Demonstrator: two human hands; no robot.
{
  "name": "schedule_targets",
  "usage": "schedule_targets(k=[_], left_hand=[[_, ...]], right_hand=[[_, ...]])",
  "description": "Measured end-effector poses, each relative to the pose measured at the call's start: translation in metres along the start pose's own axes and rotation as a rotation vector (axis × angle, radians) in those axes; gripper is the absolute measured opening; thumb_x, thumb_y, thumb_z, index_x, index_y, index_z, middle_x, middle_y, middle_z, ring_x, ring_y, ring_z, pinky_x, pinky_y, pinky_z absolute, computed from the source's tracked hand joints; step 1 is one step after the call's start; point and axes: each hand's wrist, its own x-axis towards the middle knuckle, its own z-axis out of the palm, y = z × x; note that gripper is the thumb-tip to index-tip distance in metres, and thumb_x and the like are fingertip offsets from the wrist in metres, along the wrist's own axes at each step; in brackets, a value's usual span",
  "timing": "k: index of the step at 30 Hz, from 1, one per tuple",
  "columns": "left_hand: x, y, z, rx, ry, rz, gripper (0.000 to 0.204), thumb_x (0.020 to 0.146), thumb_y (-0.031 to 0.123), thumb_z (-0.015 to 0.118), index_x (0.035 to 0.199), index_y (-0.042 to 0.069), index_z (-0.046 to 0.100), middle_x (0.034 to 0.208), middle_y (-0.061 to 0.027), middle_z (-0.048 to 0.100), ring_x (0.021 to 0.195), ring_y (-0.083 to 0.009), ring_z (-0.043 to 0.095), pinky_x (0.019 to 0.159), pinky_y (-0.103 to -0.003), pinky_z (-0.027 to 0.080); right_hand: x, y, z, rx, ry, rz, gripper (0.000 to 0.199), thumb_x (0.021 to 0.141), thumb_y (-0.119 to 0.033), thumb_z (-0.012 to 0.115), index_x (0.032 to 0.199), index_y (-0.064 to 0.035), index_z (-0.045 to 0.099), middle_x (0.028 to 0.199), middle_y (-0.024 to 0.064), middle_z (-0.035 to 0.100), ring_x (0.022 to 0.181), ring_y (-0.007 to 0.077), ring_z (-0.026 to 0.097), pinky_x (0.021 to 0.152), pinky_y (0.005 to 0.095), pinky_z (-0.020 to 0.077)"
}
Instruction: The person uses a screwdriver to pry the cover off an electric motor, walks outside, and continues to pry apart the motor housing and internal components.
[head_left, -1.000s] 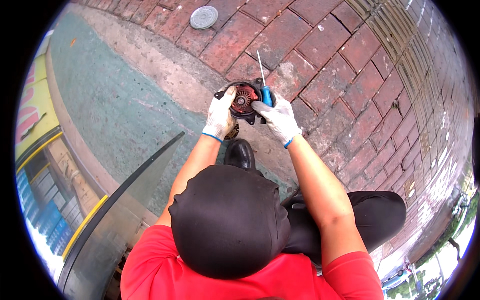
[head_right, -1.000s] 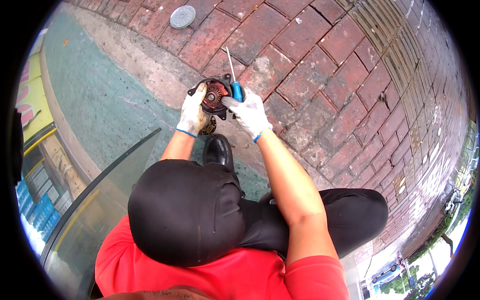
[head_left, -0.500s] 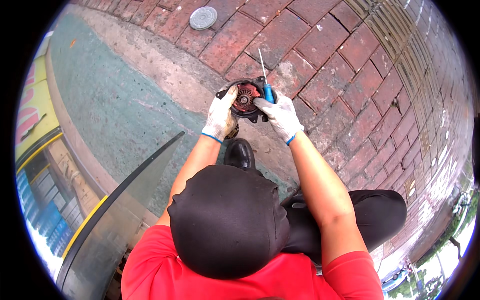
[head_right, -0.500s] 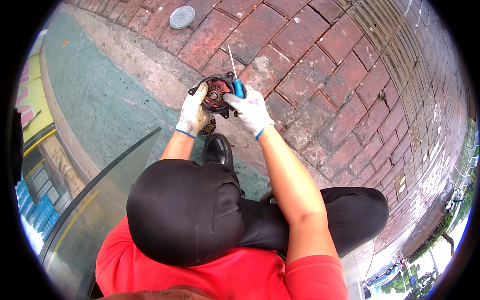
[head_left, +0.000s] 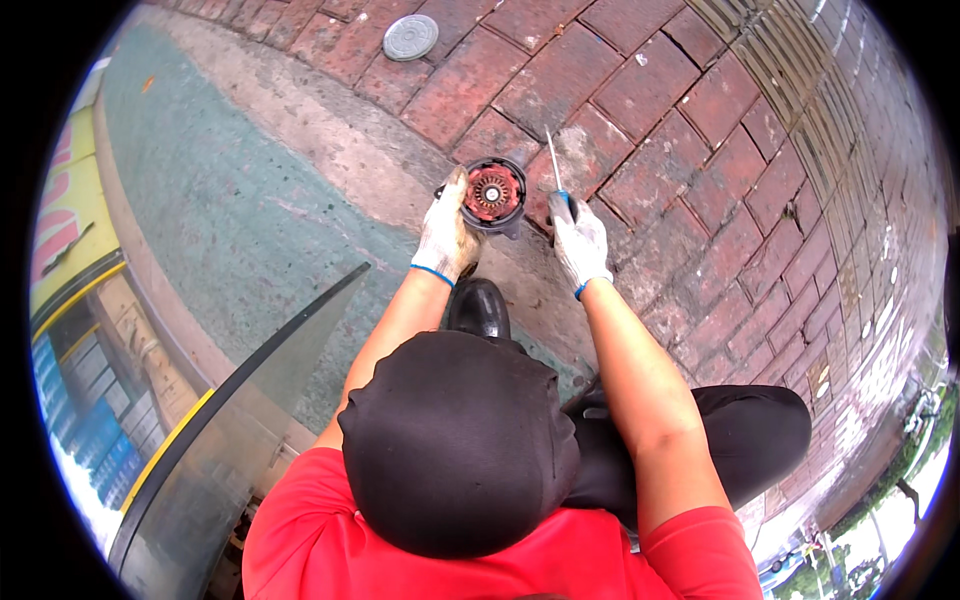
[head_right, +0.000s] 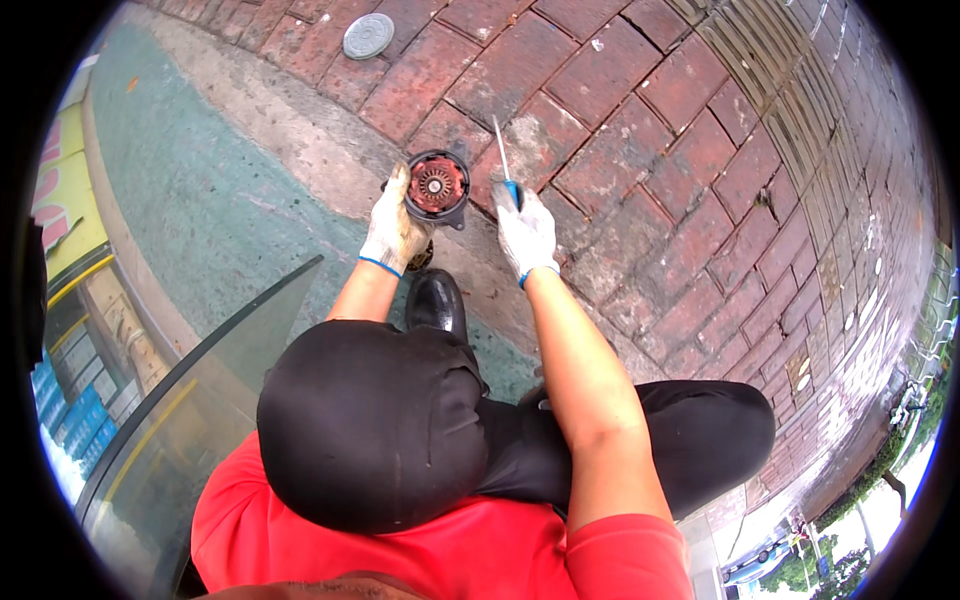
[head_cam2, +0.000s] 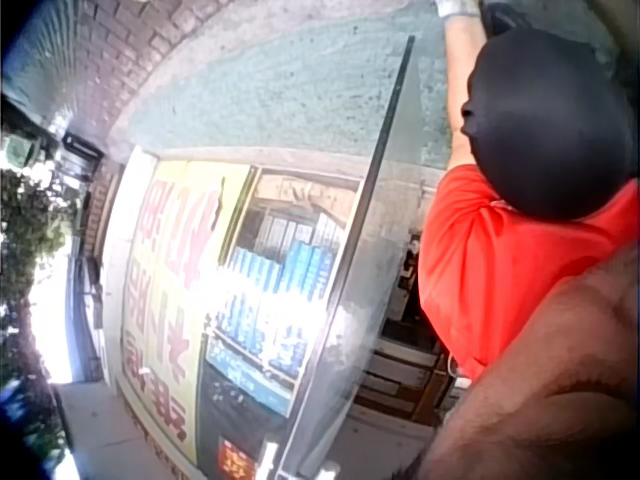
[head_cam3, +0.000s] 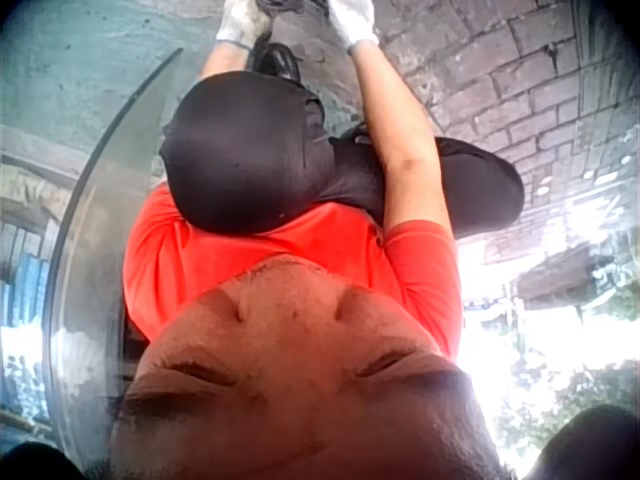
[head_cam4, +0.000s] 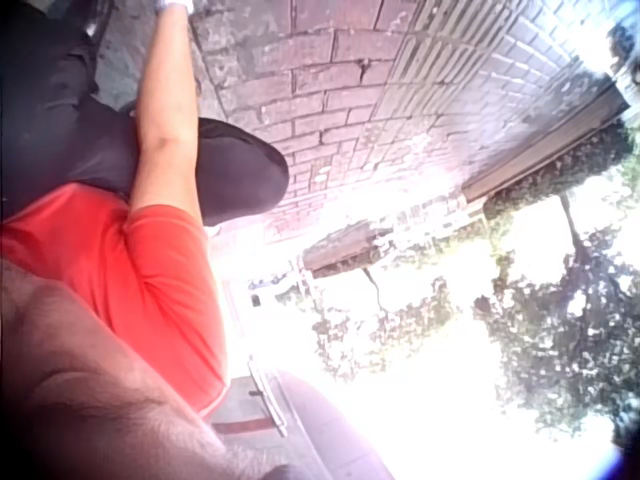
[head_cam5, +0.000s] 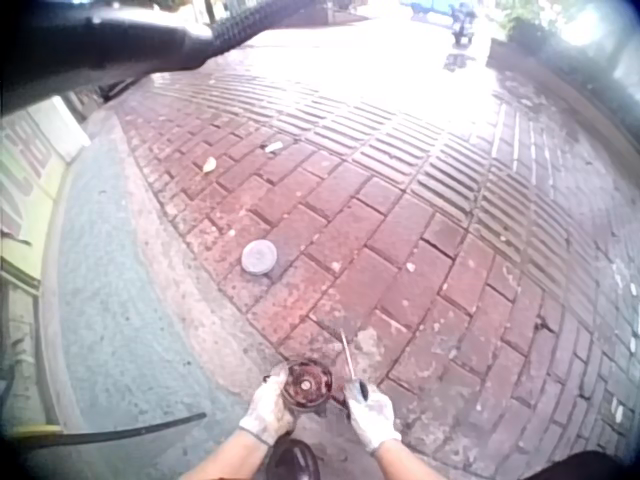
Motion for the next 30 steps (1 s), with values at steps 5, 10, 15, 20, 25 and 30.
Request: schedule_targets(k=[5, 10, 15, 20, 25, 30], left_hand=[[0.006, 0.012, -0.019, 0.014, -0.049, 0.067, 0.038, 0.106, 0.027, 0.063, 0.137, 0.006, 0.056, 0.133, -0.0164, 0.066, 0.118, -0.0309, 0.068, 0.098, -0.048, 0.06], [-0.001, 0.008, -0.017, 0.217, -0.033, 0.283, 0.041, 0.1, 0.014, 0.071, 0.136, 0.003, 0.055, 0.125, -0.0122, 0.066, 0.112, -0.0242, 0.067, 0.097, -0.04, 0.058], [-0.013, 0.003, -0.003, 0.436, -0.158, 0.398, 0.053, 0.095, 0.019, 0.077, 0.138, 0.0, 0.053, 0.127, -0.0137, 0.065, 0.113, -0.0238, 0.065, 0.099, -0.038, 0.055], [-0.023, 0.004, 0.006, 0.548, -0.281, 0.436, 0.058, 0.09, 0.017, 0.082, 0.138, -0.001, 0.055, 0.126, -0.0111, 0.066, 0.114, -0.0211, 0.065, 0.102, -0.036, 0.054], [-0.034, 0.013, 0.016, 0.486, -0.305, 0.432, 0.055, 0.09, 0.013, 0.082, 0.138, 0.0, 0.056, 0.126, -0.0111, 0.066, 0.113, -0.0208, 0.066, 0.103, -0.036, 0.055], [-0.028, 0.007, 0.015, 0.538, -0.278, 0.462, 0.054, 0.09, 0.01, 0.081, 0.138, 0.001, 0.056, 0.125, -0.01, 0.067, 0.112, -0.0196, 0.066, 0.101, -0.035, 0.055]], right_hand=[[-0.008, -0.016, -0.01, -0.504, -0.033, 0.07, 0.056, 0.097, -0.056, 0.06, 0.117, -0.004, 0.069, 0.113, 0.0244, 0.071, 0.107, 0.0407, 0.07, 0.094, 0.0501, 0.0547], [-0.011, -0.06, -0.019, -0.671, 0.178, -0.209, 0.044, 0.09, -0.047, 0.069, 0.095, -0.0037, 0.07, 0.099, 0.0218, 0.071, 0.094, 0.0389, 0.071, 0.082, 0.05, 0.0573], [-0.021, -0.11, -0.015, -0.364, -0.372, -0.102, 0.061, 0.097, -0.055, 0.056, 0.089, 0.0023, 0.075, 0.093, 0.0254, 0.073, 0.095, 0.0425, 0.072, 0.087, 0.0494, 0.0542], [-0.018, -0.099, -0.007, 0.734, -0.656, 0.478, 0.035, 0.102, -0.044, 0.063, 0.092, -0.0108, 0.072, 0.071, 0.002, 0.067, 0.051, 0.0131, 0.058, 0.044, 0.0302, 0.0425], [-0.026, -0.114, -0.008, 0.998, -0.605, 0.579, 0.025, 0.101, -0.037, 0.067, 0.097, -0.0134, 0.073, 0.074, -0.0002, 0.069, 0.054, 0.0131, 0.06, 0.045, 0.0291, 0.0445], [-0.021, -0.086, 0.004, 0.385, -0.524, 0.061, 0.033, 0.107, -0.035, 0.051, 0.102, -0.011, 0.073, 0.077, 0.0097, 0.071, 0.063, 0.0254, 0.067, 0.055, 0.0397, 0.0498]])
